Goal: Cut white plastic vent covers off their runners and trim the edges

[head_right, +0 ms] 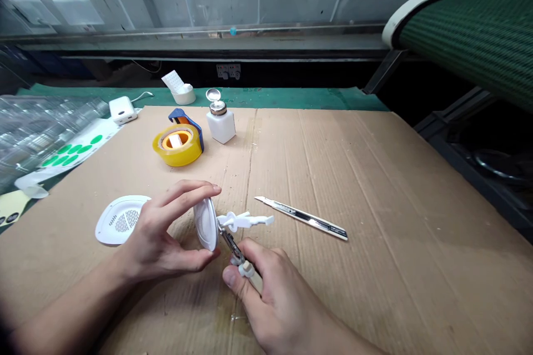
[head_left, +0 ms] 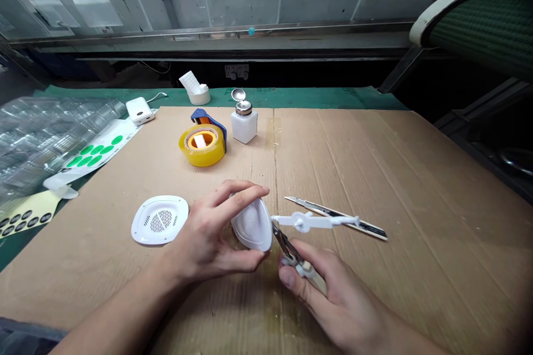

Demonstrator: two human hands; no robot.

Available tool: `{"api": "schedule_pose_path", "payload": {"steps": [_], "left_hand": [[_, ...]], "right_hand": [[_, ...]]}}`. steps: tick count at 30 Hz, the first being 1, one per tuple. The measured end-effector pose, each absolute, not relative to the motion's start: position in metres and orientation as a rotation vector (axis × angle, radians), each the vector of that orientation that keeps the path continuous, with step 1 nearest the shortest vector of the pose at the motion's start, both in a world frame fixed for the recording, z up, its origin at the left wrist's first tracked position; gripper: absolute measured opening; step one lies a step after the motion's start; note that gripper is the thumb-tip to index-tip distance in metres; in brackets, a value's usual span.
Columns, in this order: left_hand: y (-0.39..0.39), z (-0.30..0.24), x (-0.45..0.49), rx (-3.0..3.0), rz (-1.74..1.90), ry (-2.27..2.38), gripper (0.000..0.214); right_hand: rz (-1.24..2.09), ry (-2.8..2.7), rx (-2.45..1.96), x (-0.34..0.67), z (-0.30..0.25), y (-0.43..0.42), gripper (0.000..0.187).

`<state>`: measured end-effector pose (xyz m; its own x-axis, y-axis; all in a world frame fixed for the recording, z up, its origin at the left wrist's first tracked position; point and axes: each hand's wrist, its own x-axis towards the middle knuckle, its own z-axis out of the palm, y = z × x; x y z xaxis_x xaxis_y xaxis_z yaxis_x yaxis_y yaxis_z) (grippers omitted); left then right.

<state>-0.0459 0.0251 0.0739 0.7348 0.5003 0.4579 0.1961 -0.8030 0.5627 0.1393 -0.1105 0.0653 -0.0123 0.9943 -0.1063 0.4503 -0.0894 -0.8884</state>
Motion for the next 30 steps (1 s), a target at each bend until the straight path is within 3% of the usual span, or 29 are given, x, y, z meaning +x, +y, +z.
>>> {"api": "schedule_pose_path", "payload": {"steps": [10,16,19,22,25,30], "left_hand": [[0.027,0.077,-0.047,2.401,0.714,0.588,0.075],[0.028,0.079,-0.048,2.349,0.68,0.642,0.077],[0.029,0.078,-0.049,2.33,0.663,0.681,0.076],[0.03,0.074,-0.05,2.187,0.71,0.655,0.079],[0.033,0.074,-0.052,1.755,0.84,0.496,0.08],[0.045,0.09,-0.066,1.042,1.002,0.36,0.063]], "right_hand": [[1.313,-1.329,-1.604,0.133,0.061,-0.11,0.054],[1.645,-0.983,-1.298,0.136,0.066,-0.105,0.049],[1.661,-0.877,-1.2,0.144,0.068,-0.101,0.046],[1.461,-1.017,-1.283,0.154,0.069,-0.097,0.038],[1.035,-1.414,-1.556,0.16,0.068,-0.096,0.027],[0.321,-1.981,-1.709,0.154,0.051,-0.095,0.016]]}}
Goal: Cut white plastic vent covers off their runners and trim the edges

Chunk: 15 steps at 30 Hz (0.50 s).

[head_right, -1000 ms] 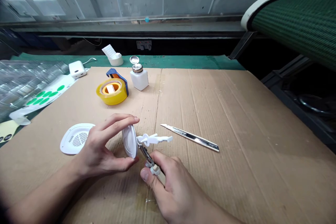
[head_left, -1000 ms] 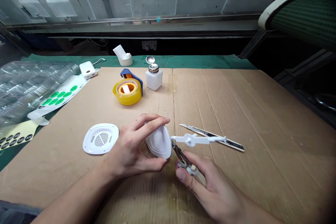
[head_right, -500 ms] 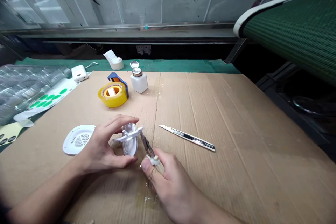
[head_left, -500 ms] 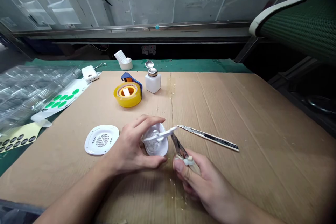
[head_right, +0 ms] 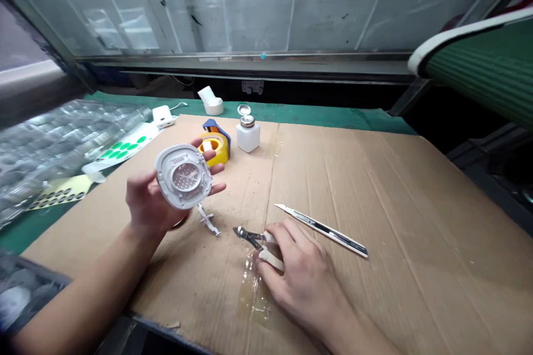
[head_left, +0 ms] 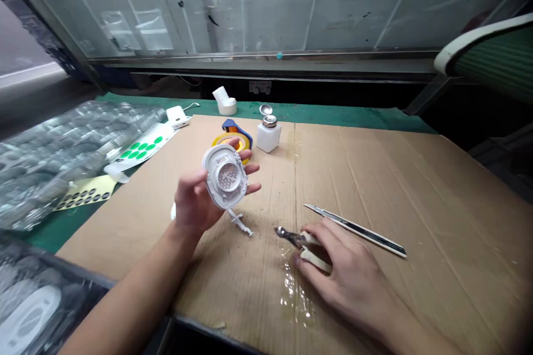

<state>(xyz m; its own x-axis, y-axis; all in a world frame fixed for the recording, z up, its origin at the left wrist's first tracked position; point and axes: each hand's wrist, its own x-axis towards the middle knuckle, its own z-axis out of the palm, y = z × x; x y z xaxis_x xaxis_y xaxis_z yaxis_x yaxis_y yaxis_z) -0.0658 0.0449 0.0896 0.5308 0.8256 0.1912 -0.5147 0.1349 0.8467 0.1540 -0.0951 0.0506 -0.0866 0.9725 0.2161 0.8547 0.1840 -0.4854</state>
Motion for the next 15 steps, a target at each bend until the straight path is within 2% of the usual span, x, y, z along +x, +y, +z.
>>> {"api": "schedule_pose_path", "payload": {"steps": [3,6,9,12,15], "left_hand": [[0.052,0.105,-0.09,1.085,1.066,0.505,0.067],[0.053,0.124,-0.125,1.535,0.92,0.662,0.07],[0.049,0.142,-0.16,2.008,0.602,0.854,0.069],[0.045,0.152,-0.178,2.498,0.128,1.103,0.065],[0.049,0.148,-0.176,2.615,-0.127,1.151,0.064]], "right_hand": [[0.251,-2.071,-1.686,0.152,0.042,-0.092,0.019],[0.161,-2.137,-1.696,0.155,0.045,-0.091,0.026],[0.105,-2.22,-1.674,0.153,0.06,-0.09,0.027],[0.159,-2.372,-1.571,0.132,0.077,-0.08,0.024],[0.151,-2.502,-1.49,0.093,0.086,-0.057,0.024]]}}
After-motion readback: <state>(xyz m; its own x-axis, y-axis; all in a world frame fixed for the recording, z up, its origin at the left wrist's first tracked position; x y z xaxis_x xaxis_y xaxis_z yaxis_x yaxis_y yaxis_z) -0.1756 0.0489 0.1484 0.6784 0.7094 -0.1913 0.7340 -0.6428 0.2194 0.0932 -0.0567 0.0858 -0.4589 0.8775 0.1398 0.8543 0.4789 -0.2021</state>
